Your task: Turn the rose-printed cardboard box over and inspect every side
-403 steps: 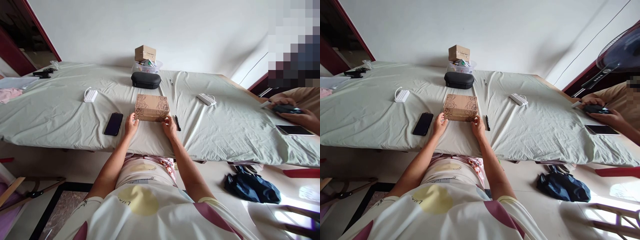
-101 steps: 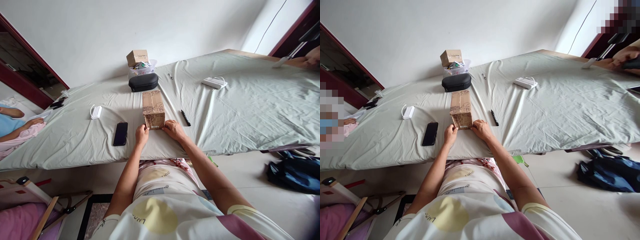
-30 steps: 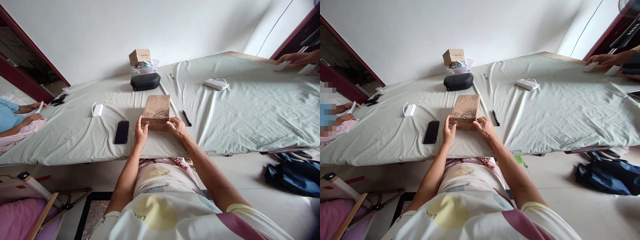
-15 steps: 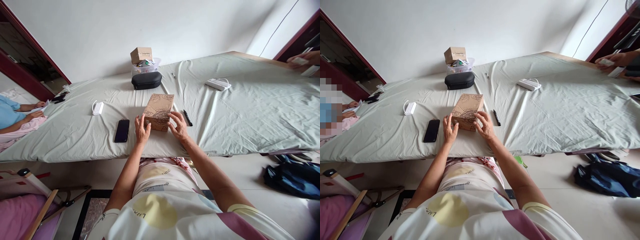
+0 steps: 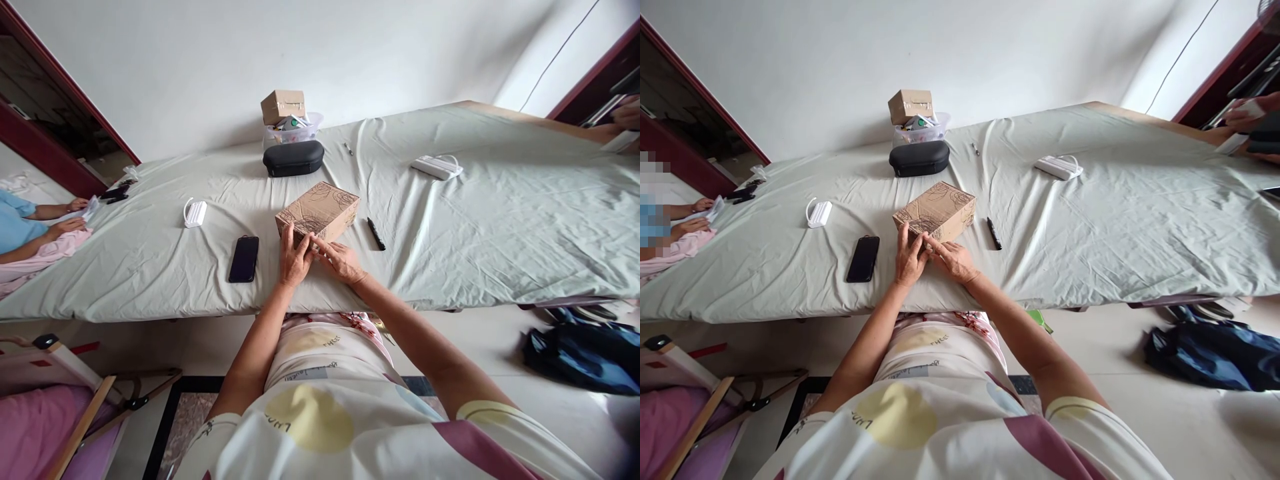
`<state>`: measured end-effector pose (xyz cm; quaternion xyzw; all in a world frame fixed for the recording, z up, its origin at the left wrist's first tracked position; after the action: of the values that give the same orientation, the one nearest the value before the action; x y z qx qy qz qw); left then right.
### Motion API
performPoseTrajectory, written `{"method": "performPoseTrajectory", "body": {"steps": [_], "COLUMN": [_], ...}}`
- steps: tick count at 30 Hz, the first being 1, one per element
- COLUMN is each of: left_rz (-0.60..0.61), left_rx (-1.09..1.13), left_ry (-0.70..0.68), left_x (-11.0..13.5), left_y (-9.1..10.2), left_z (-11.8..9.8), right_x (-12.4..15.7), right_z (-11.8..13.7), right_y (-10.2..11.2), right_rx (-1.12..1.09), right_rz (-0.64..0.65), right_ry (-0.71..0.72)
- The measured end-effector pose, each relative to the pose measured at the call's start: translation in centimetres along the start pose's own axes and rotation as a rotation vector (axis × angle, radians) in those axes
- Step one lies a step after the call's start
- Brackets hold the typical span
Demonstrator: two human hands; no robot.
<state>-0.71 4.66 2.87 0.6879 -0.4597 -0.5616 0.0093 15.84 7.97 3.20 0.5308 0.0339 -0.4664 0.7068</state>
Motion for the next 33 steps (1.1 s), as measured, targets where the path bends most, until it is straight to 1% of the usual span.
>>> {"method": "performPoseTrajectory", "body": {"steps": [2, 5, 8, 11, 13, 15, 17, 19, 23, 27, 30, 33], "left_rz": [-0.024, -0.048, -0.077, -0.135, -0.165, -0.16, -0.135, -0.123, -0.127, -0.104, -0.07, 0.005], "left_rx": [0.016, 0.056, 0.075, 0.076, 0.086, 0.095, 0.099, 0.108, 0.095, 0.075, 0.007, -0.101], "left_ry": [0.005, 0.017, 0.06, 0.131, 0.17, 0.199, 0.22, 0.222, 0.237, 0.279, 0.379, 0.492], "left_x": [0.1, 0.1, 0.2, 0.4, 0.5, 0.6, 0.6, 0.6, 0.7, 0.8, 1.1, 1.5], "left_y": [0.0, 0.3, 0.8, 1.3, 1.6, 1.7, 1.6, 1.5, 1.2, 0.7, 0.4, 0.0], "left_z": [0.1, 0.3, 0.7, 1.4, 1.9, 2.3, 2.5, 2.6, 2.8, 2.9, 3.5, 4.5], "right_x": [0.0, 0.1, 0.4, 1.0, 1.3, 1.6, 1.7, 1.7, 1.8, 1.9, 1.8, 1.7], "right_z": [0.1, -0.5, -2.2, -4.3, -5.6, -6.8, -7.8, -8.3, -8.6, -8.4, -8.3, -8.3], "right_y": [-0.1, 0.2, 1.3, 2.7, 3.4, 3.6, 3.4, 3.0, 2.4, 2.0, 1.9, 1.8], "right_rx": [-0.023, -0.013, 0.003, -0.015, -0.041, -0.063, -0.051, 0.002, 0.116, 0.161, 0.162, 0.17], "right_rz": [0.014, -0.037, -0.161, -0.33, -0.434, -0.494, -0.498, -0.474, -0.44, -0.381, -0.329, -0.301], "right_ry": [-0.025, -0.122, -0.299, -0.467, -0.538, -0.591, -0.637, -0.657, -0.646, -0.651, -0.668, -0.681]}}
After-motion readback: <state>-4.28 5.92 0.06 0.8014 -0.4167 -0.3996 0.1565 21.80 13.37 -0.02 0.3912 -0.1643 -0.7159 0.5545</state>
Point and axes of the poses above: each hand's wrist, its own x-axis away from the middle knuckle, its own y-axis out of the back of the hand, z = x × y, the point moved 5 cm from there along -x, towards the middle knuckle, and after that the axes turned 4 degrees about -y, right-handed, at the moved point
